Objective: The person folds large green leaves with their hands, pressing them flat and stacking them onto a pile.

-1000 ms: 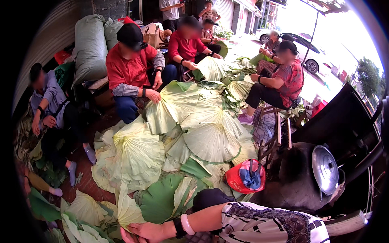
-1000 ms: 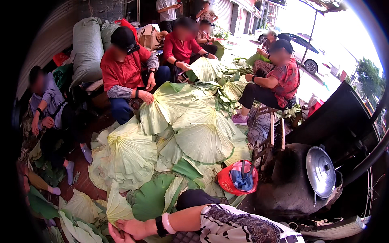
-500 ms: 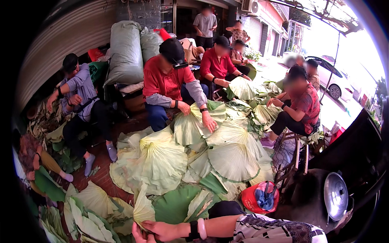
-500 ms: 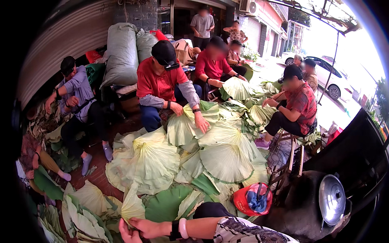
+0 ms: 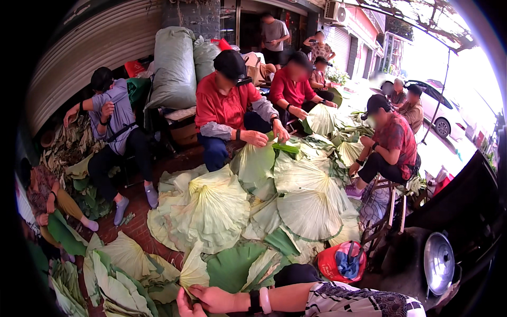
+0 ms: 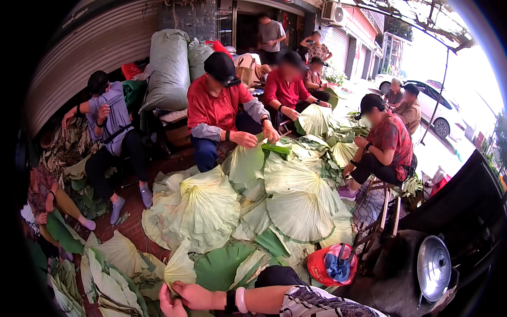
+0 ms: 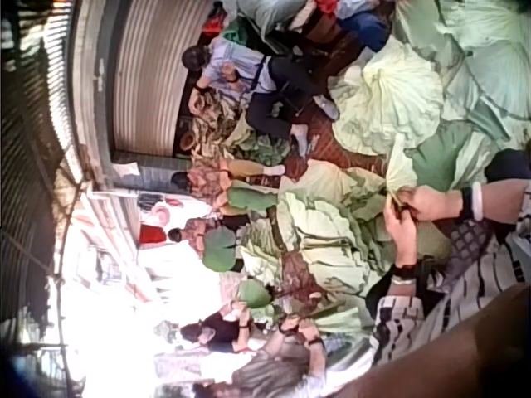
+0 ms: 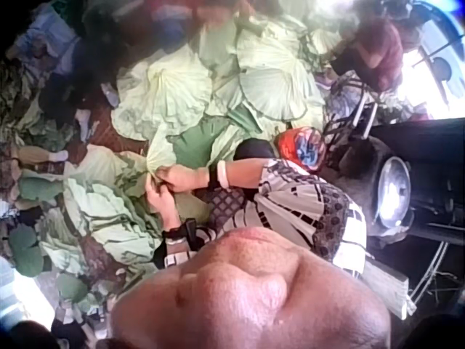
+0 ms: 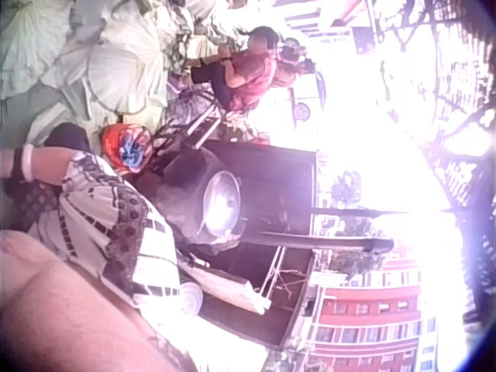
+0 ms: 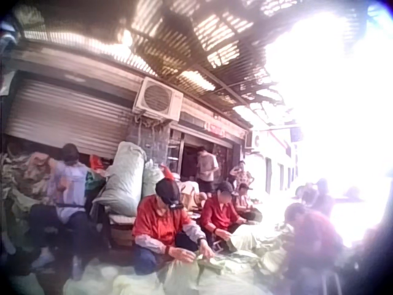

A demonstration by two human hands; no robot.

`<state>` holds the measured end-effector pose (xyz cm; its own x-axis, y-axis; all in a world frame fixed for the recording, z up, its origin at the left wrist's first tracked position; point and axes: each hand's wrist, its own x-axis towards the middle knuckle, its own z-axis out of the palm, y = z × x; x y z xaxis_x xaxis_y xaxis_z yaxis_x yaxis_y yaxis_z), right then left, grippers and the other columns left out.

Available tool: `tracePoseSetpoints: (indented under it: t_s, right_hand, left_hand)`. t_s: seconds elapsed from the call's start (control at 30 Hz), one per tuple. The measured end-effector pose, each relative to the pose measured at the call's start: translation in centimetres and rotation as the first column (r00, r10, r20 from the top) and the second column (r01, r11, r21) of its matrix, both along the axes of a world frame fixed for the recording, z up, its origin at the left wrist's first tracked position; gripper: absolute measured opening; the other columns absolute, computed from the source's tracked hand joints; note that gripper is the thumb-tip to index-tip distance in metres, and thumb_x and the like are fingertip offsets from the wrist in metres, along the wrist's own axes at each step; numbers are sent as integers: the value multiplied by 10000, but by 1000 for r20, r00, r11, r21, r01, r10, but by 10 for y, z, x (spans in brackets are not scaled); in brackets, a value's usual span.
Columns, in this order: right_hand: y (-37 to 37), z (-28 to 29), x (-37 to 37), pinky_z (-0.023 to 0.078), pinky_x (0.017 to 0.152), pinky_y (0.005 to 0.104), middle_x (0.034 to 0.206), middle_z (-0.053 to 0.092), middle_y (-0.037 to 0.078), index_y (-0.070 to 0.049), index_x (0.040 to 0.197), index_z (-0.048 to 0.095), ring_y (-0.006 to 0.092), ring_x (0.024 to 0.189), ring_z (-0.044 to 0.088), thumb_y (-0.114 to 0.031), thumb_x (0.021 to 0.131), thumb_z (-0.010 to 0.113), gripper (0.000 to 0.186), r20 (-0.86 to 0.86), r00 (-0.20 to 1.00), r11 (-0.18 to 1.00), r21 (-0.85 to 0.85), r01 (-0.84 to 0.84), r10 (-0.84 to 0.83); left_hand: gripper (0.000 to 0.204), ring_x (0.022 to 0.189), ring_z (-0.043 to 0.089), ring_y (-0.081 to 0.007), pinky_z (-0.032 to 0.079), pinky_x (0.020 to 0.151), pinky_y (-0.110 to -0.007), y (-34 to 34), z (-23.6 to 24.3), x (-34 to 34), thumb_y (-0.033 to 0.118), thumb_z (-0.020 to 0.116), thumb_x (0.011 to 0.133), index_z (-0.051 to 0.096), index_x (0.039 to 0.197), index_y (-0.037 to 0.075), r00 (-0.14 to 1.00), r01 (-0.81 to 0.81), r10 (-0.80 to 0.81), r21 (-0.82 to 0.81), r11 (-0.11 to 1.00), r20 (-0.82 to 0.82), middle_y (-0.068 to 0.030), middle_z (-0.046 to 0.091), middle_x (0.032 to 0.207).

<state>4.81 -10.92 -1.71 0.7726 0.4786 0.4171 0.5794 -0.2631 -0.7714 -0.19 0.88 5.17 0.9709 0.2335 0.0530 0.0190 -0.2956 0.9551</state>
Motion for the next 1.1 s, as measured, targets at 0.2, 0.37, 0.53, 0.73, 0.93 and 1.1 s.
tracePoseSetpoints:
  t_s: [0.2, 0.37, 0.53, 0.73, 0.93, 1.1]
  right_hand:
    - [-2, 1, -6, 595, 689, 458, 1245, 614, 237, 65, 1370, 489, 415, 842, 699, -94, 818, 674, 603, 40, 990, 970, -198, 140, -135]
    - [-1, 6, 3, 598, 671, 453, 1216, 630, 217, 54, 1320, 530, 393, 822, 705, -96, 810, 697, 558, 129, 985, 978, -162, 133, -112]
    - [-15, 16, 11, 580, 638, 442, 1082, 659, 190, 35, 1178, 599, 368, 756, 697, -77, 821, 677, 382, 189, 968, 973, -126, 191, -165]
    - [-9, 18, 11, 577, 631, 418, 1087, 684, 185, 24, 1176, 614, 341, 750, 716, -151, 885, 663, 343, 233, 951, 955, -167, 246, -204]
    - [-5, 20, 9, 571, 628, 436, 968, 701, 165, 1, 1115, 651, 346, 719, 709, -160, 868, 672, 296, 203, 955, 949, -188, 254, -216]
    - [-10, 23, 13, 565, 616, 448, 900, 688, 155, -20, 1062, 656, 348, 707, 702, -157, 850, 680, 254, 211, 940, 930, -197, 310, -268]
  left_hand:
    - [532, 1172, 652, -299, 487, 1054, -385, -4, -1, 2, -131, 549, 845, 572, 1371, -56, 998, 15, -21, 113, 993, 55, -202, 671, 1287]
    - [696, 1312, 567, -278, 462, 1076, -384, 23, -52, 12, -203, 449, 783, 481, 1456, -26, 998, 53, -55, 68, 996, 31, -192, 570, 1414]
    - [447, 1099, 683, -294, 569, 890, -373, 4, -40, 15, -82, 622, 888, 597, 1332, -41, 991, -18, 6, 88, 996, 137, -188, 660, 1243]
    - [362, 1065, 703, -361, 556, 919, -391, 11, -33, 14, -41, 633, 898, 650, 1259, -28, 982, -58, 9, 258, 964, 188, -223, 700, 1199]
    - [327, 990, 728, -362, 571, 881, -397, 14, -44, 9, -52, 635, 881, 683, 1204, -31, 972, -102, 45, 240, 966, 230, -216, 729, 1135]
    - [333, 1012, 725, -356, 568, 892, -397, 5, -40, 10, -55, 631, 878, 679, 1208, -34, 972, -73, 24, 202, 977, 233, -217, 727, 1139]
